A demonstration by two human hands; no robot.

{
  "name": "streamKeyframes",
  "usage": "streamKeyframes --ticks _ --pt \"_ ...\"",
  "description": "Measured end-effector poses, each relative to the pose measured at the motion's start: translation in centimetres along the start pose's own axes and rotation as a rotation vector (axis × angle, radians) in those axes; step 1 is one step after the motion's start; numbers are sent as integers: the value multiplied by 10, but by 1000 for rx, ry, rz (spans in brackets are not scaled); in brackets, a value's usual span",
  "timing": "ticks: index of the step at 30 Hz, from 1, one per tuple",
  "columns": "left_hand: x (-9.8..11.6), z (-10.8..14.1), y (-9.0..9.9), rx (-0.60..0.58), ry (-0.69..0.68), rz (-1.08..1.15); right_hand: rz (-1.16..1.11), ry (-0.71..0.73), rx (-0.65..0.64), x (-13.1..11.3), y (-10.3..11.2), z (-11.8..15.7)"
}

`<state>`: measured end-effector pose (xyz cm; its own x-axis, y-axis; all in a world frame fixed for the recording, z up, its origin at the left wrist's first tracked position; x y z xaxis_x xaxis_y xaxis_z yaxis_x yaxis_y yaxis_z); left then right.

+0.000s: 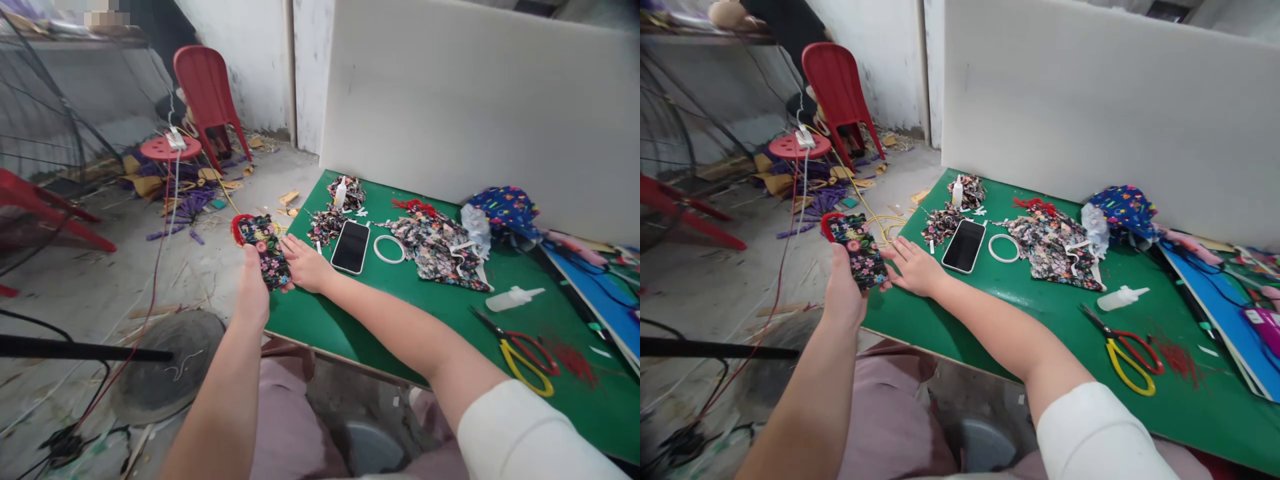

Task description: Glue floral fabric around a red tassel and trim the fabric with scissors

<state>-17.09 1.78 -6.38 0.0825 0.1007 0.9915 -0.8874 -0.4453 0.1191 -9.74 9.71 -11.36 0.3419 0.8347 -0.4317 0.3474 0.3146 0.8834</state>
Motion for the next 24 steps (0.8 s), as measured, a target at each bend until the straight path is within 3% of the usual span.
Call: streamKeyframes --ticks 5,9,13,18,21,24 --pt "1 3 0 -100 -5 184 -95 -145 108 10 29 -24" --pt "-1 4 4 -123 -22 274 -206 -243 190 20 57 0" --pt "-1 4 6 -114 -13 325 -312 -240 112 17 47 33" --pt "6 7 1 -133 21 331 -364 -253 83 6 27 27" --pt "7 8 -1 -145 29 325 -340 -295 147 12 42 25" --pt "5 9 -4 -179 36 340 -259 -365 254 28 68 42"
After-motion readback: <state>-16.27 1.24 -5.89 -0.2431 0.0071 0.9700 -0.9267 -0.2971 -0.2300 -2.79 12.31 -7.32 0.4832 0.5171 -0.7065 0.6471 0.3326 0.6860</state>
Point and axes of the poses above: each hand's wrist, its own z-axis away from the middle knuckle, its own y-axis out of the back of the hand, x = y × z, the point moved 5 cm from there along -z, towards the middle knuckle, and after that the axes turned 5 degrees about -x, right-handed, at the moved point
